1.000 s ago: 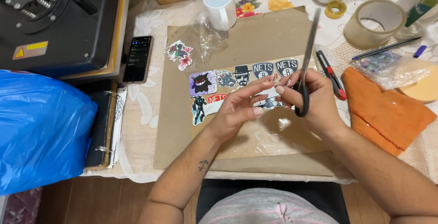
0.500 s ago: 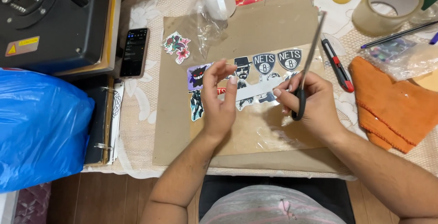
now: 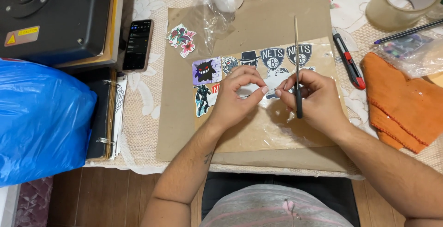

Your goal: Cutting and arranging stickers on a transfer sheet for printing or heat pressing.

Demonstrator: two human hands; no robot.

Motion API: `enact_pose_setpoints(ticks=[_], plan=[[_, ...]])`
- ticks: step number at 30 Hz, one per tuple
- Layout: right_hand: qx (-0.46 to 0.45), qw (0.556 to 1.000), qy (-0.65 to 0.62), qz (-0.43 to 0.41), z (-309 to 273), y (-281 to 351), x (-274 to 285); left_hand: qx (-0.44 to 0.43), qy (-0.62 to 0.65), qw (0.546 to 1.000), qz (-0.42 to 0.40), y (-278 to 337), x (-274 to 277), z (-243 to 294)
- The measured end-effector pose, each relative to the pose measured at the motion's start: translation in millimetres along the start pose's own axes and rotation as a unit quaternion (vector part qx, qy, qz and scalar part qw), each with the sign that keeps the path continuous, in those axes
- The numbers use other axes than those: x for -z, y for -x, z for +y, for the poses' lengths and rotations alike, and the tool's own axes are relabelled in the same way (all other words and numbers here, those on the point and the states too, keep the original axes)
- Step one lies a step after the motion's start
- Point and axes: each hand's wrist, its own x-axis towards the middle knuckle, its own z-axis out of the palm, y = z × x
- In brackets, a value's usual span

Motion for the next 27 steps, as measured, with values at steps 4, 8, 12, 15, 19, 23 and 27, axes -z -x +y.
enact_pose_setpoints(ticks=[4, 8, 12, 15, 19, 23, 27], plan=[[0.002, 1.000, 0.008, 0.003, -4, 1, 0, 0.003, 0.009, 1.000, 0.007, 1, -1, 0], [0.036, 0.999, 0.010, 0.032, -14, 4, -4, 0.011, 0.073, 0.994, 0.081, 2, -3, 1], [0.109, 0.993, 0.043, -0.021, 30, 11, 1, 0.128, 0.367, 0.910, 0.146, 3, -11, 22], [0.173, 0.978, 0.066, -0.092, 31, 23, -12, 0.145, 0.455, 0.869, 0.128, 7, -11, 53], [0.184, 0.973, 0.075, -0.114, 15, 26, -17, 0.160, 0.462, 0.862, 0.134, 13, -17, 57], [0.192, 0.973, 0.070, -0.110, 14, 27, -15, 0.179, 0.465, 0.857, 0.132, 17, -25, 49], [0.186, 0.976, 0.056, -0.100, 11, 29, -14, 0.181, 0.470, 0.852, 0.141, 18, -31, 42]])
